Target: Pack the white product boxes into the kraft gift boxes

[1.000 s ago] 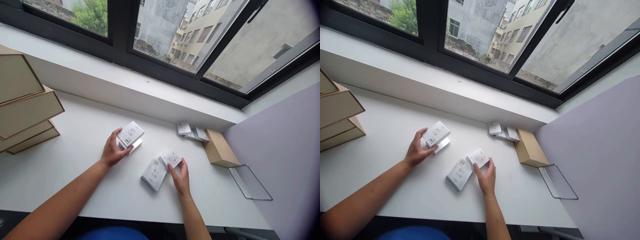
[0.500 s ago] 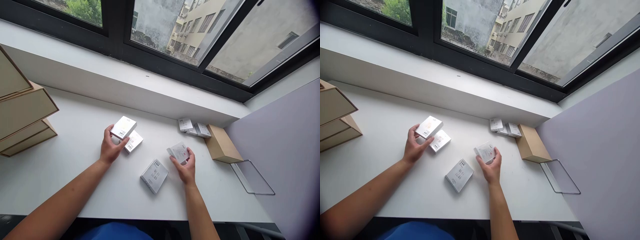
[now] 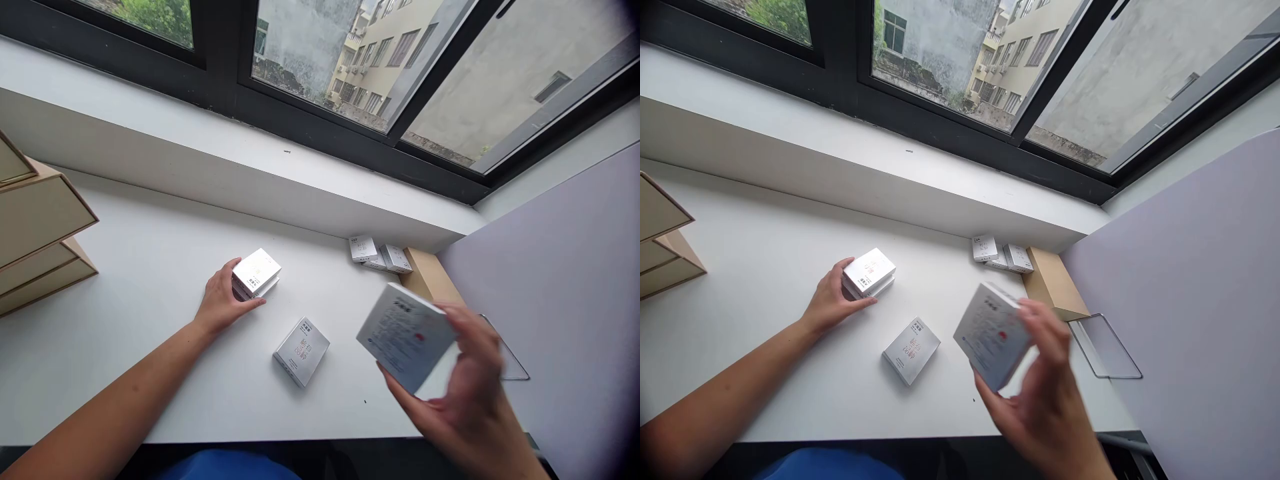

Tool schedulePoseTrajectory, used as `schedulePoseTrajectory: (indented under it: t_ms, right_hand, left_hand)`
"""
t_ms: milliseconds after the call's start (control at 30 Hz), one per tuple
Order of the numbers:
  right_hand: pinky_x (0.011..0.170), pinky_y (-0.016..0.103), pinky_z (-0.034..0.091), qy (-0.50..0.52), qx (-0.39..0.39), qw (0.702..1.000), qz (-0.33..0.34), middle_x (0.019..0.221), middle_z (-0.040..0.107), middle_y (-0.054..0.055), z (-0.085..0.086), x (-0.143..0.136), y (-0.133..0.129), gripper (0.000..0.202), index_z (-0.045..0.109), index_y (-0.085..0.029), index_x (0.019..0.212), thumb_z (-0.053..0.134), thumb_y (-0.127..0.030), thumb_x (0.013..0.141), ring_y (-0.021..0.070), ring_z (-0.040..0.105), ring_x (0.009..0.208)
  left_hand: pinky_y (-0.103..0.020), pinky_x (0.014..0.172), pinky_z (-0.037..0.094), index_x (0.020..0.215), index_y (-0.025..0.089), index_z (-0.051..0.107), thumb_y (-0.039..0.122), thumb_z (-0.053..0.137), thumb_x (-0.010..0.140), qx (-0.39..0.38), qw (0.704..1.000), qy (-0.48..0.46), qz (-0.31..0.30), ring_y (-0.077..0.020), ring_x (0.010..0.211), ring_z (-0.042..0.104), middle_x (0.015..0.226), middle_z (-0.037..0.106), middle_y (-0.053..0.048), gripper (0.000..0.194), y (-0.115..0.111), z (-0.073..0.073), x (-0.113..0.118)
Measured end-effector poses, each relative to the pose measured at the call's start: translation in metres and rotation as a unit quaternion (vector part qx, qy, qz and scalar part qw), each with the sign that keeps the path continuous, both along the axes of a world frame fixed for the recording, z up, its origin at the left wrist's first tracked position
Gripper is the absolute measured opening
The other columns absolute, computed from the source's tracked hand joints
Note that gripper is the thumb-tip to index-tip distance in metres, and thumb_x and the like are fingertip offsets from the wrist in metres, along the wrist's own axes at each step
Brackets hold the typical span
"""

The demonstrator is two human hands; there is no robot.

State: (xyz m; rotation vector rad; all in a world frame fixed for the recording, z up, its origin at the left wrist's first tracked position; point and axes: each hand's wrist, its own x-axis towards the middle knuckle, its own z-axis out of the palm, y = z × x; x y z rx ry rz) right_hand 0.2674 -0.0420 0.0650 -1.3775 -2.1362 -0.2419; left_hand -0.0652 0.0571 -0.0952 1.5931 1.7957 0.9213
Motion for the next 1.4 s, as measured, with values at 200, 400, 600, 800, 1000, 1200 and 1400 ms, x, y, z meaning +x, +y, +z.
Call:
schedulePoseTrajectory:
  t_ms: [200,400,600,800,1000,1200,1400]
  right_hand:
    - [0.102,0.06,0.041,-0.333,-0.061,0.924,0.179,0.139,0.05,0.016,-0.057,-0.042,0.007,0.097,0.027,-0.025,0.157,0.056,0.004,0.07,0.0329,0.05,0.115]
    - [0.119,0.063,0.018,-0.329,-0.137,0.868,0.346,0.158,0.033,0.016,-0.085,-0.053,0.011,0.099,0.011,-0.023,0.16,0.063,-0.016,0.076,0.0322,0.044,0.129]
    - [0.115,0.068,0.022,-0.181,-0.336,0.919,0.101,0.157,0.027,0.024,-0.095,-0.023,0.026,0.126,0.007,-0.015,0.157,0.083,-0.047,0.061,0.0448,0.026,0.145]
    - [0.077,0.037,0.053,-0.113,-0.425,0.898,0.025,0.114,0.061,0.01,-0.072,-0.009,0.033,0.056,0.048,-0.022,0.123,0.065,-0.016,0.07,0.0256,0.06,0.101]
    - [0.114,0.05,0.034,-0.231,-0.316,0.895,0.214,0.15,0.045,0.011,-0.058,-0.043,0.047,0.073,0.048,-0.022,0.131,0.064,-0.004,0.062,0.0313,0.037,0.141]
    - [0.113,0.049,0.033,-0.225,-0.337,0.875,0.264,0.125,0.061,0.01,-0.081,-0.065,0.08,0.067,0.05,-0.019,0.127,0.074,-0.018,0.064,0.0274,0.054,0.12]
    - [0.078,0.037,0.05,-0.135,-0.391,0.91,0.024,0.113,0.062,0.011,-0.083,-0.036,0.091,0.062,0.049,-0.019,0.122,0.077,-0.039,0.069,0.0267,0.059,0.099]
  left_hand:
    - [-0.055,0.105,0.042,0.148,0.034,0.035,0.055,0.076,0.07,-0.005,0.999,0.01,-0.033,-0.0381,0.129,0.048,0.134,0.057,-0.009,0.09,-0.001,0.005,0.0]
    - [-0.051,0.107,0.041,0.145,0.035,0.039,0.053,0.074,0.071,0.008,0.998,0.027,-0.05,-0.034,0.125,0.05,0.132,0.059,-0.007,0.084,0.001,0.007,-0.002]
    - [-0.053,0.105,0.042,0.146,0.036,0.037,0.051,0.073,0.072,-0.015,0.998,0.025,-0.047,-0.0353,0.127,0.048,0.13,0.059,-0.007,0.084,-0.001,0.009,-0.001]
    - [-0.053,0.103,0.043,0.146,0.033,0.038,0.049,0.074,0.072,0.002,0.998,0.04,-0.052,-0.0349,0.123,0.051,0.125,0.06,-0.009,0.084,0.001,0.008,0.001]
    - [-0.054,0.103,0.042,0.145,0.033,0.038,0.048,0.075,0.072,0.02,0.997,0.043,-0.053,-0.0349,0.121,0.052,0.123,0.06,-0.009,0.083,0.003,0.003,0.0]
    - [-0.054,0.102,0.043,0.147,0.034,0.035,0.05,0.075,0.073,0.006,0.997,0.033,-0.064,-0.0359,0.123,0.05,0.126,0.059,-0.01,0.086,0.002,0.003,-0.003]
    - [-0.057,0.108,0.038,0.15,0.033,0.028,0.051,0.074,0.073,0.02,0.997,0.032,-0.064,-0.0388,0.137,0.04,0.141,0.049,-0.012,0.091,0.0,0.002,-0.003]
